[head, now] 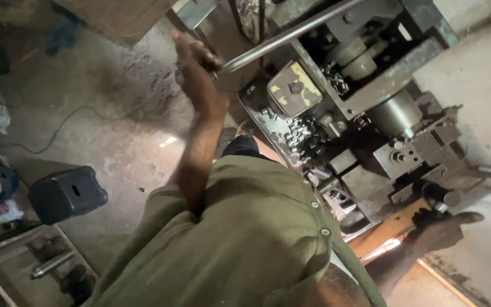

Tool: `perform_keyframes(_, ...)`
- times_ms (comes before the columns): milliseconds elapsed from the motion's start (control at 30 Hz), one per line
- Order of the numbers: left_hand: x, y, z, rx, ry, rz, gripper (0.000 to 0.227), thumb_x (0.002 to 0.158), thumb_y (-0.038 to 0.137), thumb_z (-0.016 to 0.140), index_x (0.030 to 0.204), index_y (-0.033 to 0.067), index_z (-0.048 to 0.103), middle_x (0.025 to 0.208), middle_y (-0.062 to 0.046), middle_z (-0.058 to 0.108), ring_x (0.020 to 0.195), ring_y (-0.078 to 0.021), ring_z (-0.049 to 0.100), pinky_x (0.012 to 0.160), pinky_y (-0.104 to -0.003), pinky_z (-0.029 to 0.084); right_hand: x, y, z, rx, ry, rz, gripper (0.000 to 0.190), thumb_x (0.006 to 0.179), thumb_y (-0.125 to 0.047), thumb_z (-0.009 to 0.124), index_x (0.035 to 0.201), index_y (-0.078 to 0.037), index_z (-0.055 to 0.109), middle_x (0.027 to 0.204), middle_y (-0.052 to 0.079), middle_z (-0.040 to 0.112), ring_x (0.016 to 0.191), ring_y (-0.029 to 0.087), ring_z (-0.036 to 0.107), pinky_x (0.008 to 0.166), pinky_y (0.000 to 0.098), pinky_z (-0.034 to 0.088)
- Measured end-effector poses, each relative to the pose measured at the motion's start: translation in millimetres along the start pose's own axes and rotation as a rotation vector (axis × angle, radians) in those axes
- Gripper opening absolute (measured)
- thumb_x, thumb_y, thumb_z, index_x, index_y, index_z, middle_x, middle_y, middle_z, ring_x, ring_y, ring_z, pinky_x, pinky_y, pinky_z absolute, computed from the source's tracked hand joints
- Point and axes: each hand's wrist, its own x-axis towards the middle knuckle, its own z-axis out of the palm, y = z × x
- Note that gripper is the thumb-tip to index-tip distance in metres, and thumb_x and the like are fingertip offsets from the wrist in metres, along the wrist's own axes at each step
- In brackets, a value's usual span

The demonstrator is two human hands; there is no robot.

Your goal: The person operates a metal lathe, using a long metal rod to guide the cutting tool while turning a handwheel to adjust the machine's carriage. The person is standing and manipulating the controls to shape a metal workpiece.

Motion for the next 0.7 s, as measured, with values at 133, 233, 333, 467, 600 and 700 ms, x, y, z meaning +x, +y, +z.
perform_keyframes(133, 16, -5, 0, -0.083, 0.026, -0.023, 0.048, 0.097, 0.054, 0.061, 0.078, 0.0105, 0.061, 0.06, 0.0, 0.055, 0.051, -0.0124, 0.053, 0.05, -0.029, 0.044, 5, -4, 0, -0.055, -0.037, -0.088, 0.096, 0.11, -0.068, 0.009, 0.097, 0.013, 0.058, 0.072, 0.017, 0.065, 0.06, 0.024, 0.065, 0.071, 0.0386, 0.065)
perform_keyframes(233, 31, -6, 1, -0.17, 0.003, -0.069, 0.052, 0.095, 0.057, 0.062, 0.078, 0.0077, 0.061, 0.059, -0.002, 0.054, 0.05, -0.0135, 0.053, 0.049, -0.029, 0.045, 5, -5, 1, 0.009, -0.018, -0.134, 0.095, 0.11, -0.07, 0.012, 0.116, 0.017, 0.052, 0.081, 0.017, 0.062, 0.063, 0.027, 0.063, 0.061, 0.041, 0.065)
perform_keyframes(333, 38, -1, 3, -0.238, -0.026, -0.14, 0.053, 0.095, 0.056, 0.062, 0.078, 0.0061, 0.061, 0.059, -0.003, 0.054, 0.051, -0.0144, 0.053, 0.049, -0.03, 0.045, 10, 5, 1, 0.262, 0.033, 0.112, 0.092, 0.114, -0.066, 0.016, 0.089, 0.01, 0.06, 0.082, 0.014, 0.065, 0.07, 0.022, 0.064, 0.067, 0.0352, 0.067)
perform_keyframes(467, 48, 9, 5, -0.289, 0.028, -0.264, 0.053, 0.091, 0.055, 0.059, 0.077, 0.0042, 0.062, 0.056, -0.004, 0.053, 0.048, -0.0164, 0.053, 0.047, -0.03, 0.044, 5, 9, -3, -0.116, 0.114, -0.208, 0.08, 0.115, -0.057, 0.022, 0.127, 0.019, 0.041, 0.094, 0.017, 0.063, 0.061, 0.017, 0.06, 0.053, 0.0278, 0.059)
perform_keyframes(600, 57, 9, 6, -0.248, 0.068, -0.314, 0.049, 0.093, 0.05, 0.061, 0.079, 0.0026, 0.062, 0.06, -0.007, 0.056, 0.049, -0.0189, 0.053, 0.048, -0.034, 0.044, 6, 6, -1, 0.532, 0.369, 0.176, 0.056, 0.117, -0.049, 0.047, 0.12, 0.003, 0.066, 0.096, 0.015, 0.07, 0.064, 0.018, 0.06, 0.053, 0.0293, 0.05)
perform_keyframes(700, 58, 9, 4, -0.124, 0.048, -0.127, 0.056, 0.1, 0.053, 0.056, 0.083, -0.0006, 0.059, 0.062, -0.009, 0.06, 0.049, -0.0187, 0.056, 0.05, -0.031, 0.049, -8, 7, -10, 0.68, 0.45, -0.1, 0.03, 0.115, -0.029, 0.055, 0.124, -0.001, 0.047, 0.107, 0.016, 0.067, 0.08, 0.022, 0.069, 0.06, 0.0327, 0.059)
